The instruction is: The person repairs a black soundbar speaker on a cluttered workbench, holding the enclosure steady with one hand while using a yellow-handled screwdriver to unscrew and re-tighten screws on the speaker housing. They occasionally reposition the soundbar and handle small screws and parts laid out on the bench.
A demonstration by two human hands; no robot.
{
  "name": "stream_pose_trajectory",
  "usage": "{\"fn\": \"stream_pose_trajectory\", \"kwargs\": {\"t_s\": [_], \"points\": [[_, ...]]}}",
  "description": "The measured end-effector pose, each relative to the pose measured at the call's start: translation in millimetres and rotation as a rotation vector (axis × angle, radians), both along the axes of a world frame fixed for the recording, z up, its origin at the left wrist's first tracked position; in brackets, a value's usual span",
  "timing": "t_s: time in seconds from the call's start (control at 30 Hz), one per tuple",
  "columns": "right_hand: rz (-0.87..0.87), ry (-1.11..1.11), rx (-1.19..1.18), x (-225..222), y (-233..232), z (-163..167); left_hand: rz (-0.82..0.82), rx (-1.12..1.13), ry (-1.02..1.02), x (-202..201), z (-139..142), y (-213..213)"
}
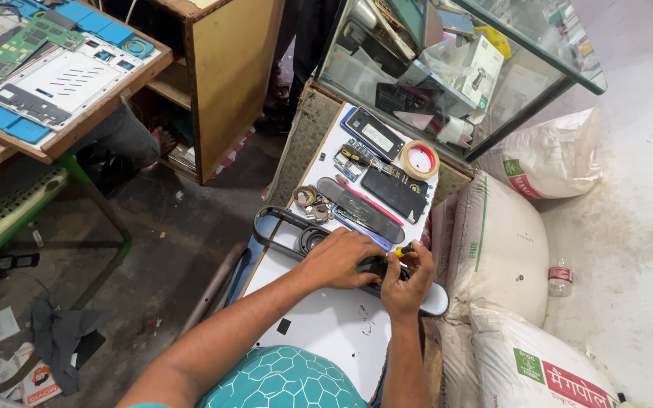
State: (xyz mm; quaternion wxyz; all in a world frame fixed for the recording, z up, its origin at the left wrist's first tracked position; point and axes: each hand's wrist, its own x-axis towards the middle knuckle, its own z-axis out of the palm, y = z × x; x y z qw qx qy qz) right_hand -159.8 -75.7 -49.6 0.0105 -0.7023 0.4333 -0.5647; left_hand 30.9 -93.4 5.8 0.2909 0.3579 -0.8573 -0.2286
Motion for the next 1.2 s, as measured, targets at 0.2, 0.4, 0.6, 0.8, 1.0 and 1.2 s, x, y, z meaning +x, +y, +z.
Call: {"fn": "stream_pose_trajectory", "kwargs": {"t_s": [0.2, 0.4, 0.6, 0.8, 1.0, 1.2], "points": [[-0.006, 0.064, -0.122, 2, -1, 1, -0.001, -0.016, 0.027, 0, -2, -1], [-0.001, 0.016, -0.113, -2, -1, -4, -0.014, -0.005, 0.013, -3, -7, -3], [0.044, 0.014, -0.137, -4, -1, -7, -0.009, 0.000, 0.021, -2, -10, -3], [0.039, -0.035, -0.095, -5, 1, -11, -0.032, -0.001, 0.032, -1, -12, -2], [0.026, 0.017, -0.135, 1, -1, -6, -0.014, -0.015, -0.033, 1, -7, -1], [0.108, -0.066, -0.086, 15, -2, 4, -0.013, -0.032, -0.024, 7, -4, -3]]}}
